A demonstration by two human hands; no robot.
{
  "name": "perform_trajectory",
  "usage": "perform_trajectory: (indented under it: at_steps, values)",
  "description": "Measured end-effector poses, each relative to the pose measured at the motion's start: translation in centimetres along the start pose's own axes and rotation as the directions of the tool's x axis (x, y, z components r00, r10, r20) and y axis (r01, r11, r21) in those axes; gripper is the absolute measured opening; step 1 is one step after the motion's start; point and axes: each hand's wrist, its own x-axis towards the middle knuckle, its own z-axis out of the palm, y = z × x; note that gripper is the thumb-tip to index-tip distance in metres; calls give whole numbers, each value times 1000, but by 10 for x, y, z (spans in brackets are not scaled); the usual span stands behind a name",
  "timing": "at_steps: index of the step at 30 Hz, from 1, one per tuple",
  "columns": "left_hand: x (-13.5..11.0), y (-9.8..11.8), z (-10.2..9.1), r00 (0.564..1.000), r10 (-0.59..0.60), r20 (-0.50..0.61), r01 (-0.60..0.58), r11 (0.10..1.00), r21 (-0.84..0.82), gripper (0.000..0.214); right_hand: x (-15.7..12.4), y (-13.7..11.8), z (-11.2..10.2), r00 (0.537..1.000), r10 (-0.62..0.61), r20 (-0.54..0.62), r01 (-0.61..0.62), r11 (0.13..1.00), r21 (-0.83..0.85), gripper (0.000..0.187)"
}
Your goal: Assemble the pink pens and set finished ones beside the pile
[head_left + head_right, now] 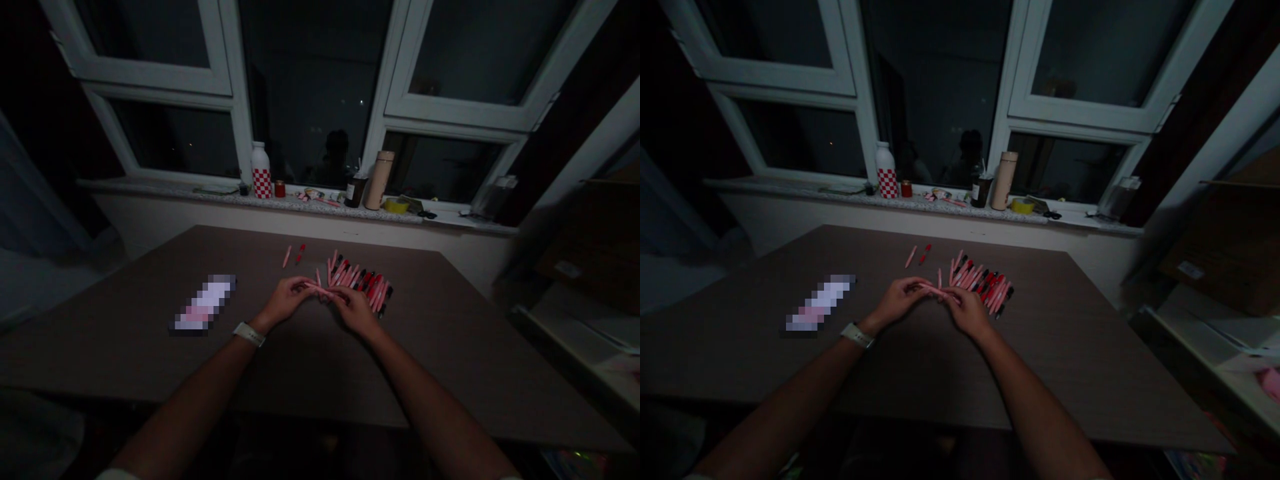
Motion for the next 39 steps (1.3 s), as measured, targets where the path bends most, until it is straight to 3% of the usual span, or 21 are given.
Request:
perform_trajectory:
  at_steps: [6,15,22,29,34,39]
  values:
    - [1,1,2,1000,0,-5,1,1000,20,33,2,2,2,1000,-4,-27,6,998,66,26]
    - [6,-9,-1,983,-113,-143,103,992,-80,39,4,4,-1,997,-73,-29,72,997,-42,24]
    - [7,-13,1,974,-161,-157,136,978,-161,41,5,7,-1,994,-90,-58,85,992,-90,24]
    - [7,-12,1,959,-142,-244,111,984,-137,44,5,7,-1,993,-72,-88,57,986,-159,23]
    - [9,-13,-9,923,-191,-334,111,964,-243,44,5,6,-6,991,-29,-131,6,985,-175,23]
    - [9,-14,-11,915,-226,-334,127,948,-293,42,5,4,-7,989,-30,-147,4,985,-170,24]
